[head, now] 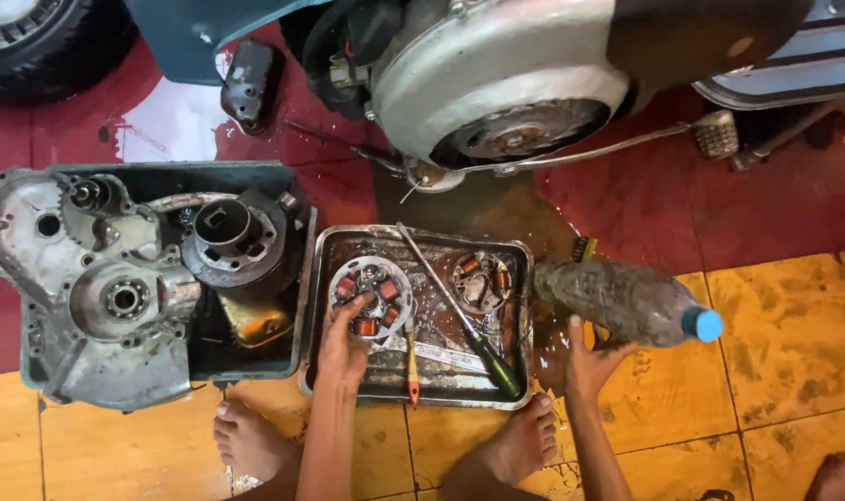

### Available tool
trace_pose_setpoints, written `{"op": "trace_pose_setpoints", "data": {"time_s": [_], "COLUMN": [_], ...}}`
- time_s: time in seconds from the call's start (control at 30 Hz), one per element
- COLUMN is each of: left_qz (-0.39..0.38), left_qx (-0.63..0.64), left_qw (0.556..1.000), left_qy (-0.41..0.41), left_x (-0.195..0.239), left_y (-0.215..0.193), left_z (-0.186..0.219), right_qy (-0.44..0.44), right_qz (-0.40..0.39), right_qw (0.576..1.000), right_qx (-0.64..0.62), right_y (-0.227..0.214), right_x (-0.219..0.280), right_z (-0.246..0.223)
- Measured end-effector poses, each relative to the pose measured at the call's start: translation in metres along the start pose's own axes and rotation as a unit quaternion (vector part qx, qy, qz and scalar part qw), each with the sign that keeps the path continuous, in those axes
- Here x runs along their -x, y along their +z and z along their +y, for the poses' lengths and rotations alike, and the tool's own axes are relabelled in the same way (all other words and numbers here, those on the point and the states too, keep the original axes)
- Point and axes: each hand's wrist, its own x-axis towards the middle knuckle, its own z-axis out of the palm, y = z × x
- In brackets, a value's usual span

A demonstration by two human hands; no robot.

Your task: Cleaning a motorcycle stator plate by scrubbing it with a brush and rinsing it with solvent.

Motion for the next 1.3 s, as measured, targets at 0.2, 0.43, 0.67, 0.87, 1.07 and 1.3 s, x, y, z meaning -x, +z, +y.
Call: {"op": "trace_pose_setpoints", "data": {"time_s": [0.2,0.43,0.67,0.87,1.07,1.3], "left_qz": [-0.018,-0.016,-0.008,-0.002,-0.004,0.047], "left_qx": [-0.158,-0.117,-0.143,-0.182,-0.176,-0.101], "left_qw": [0.984,0.991,0.987,0.981,0.979,0.983], "left_qy": [-0.082,-0.059,-0.075,-0.075,-0.106,-0.144], "left_x": [-0.012,-0.026,-0.010,0.010,0.012,0.045], "left_y": [-0.019,-0.037,-0.019,0.001,0.003,0.041], "left_z": [0.002,-0.009,0.000,0.009,0.007,0.032], "right_qy": [0.191,-0.013,0.236,-0.188,-0.296,0.186], "right_qz": [0.033,0.080,0.041,-0.350,-0.684,-0.643], "right_qw": [0.981,0.994,0.970,0.915,0.591,0.733], "right_qx": [0.022,-0.068,-0.029,0.070,0.308,-0.120], "right_y": [0.024,0.020,0.028,0.040,0.094,0.118], "right_x": [0.022,-0.003,0.047,0.086,0.089,0.110], "right_z": [-0.019,-0.007,-0.057,-0.052,-0.094,0.023]}}
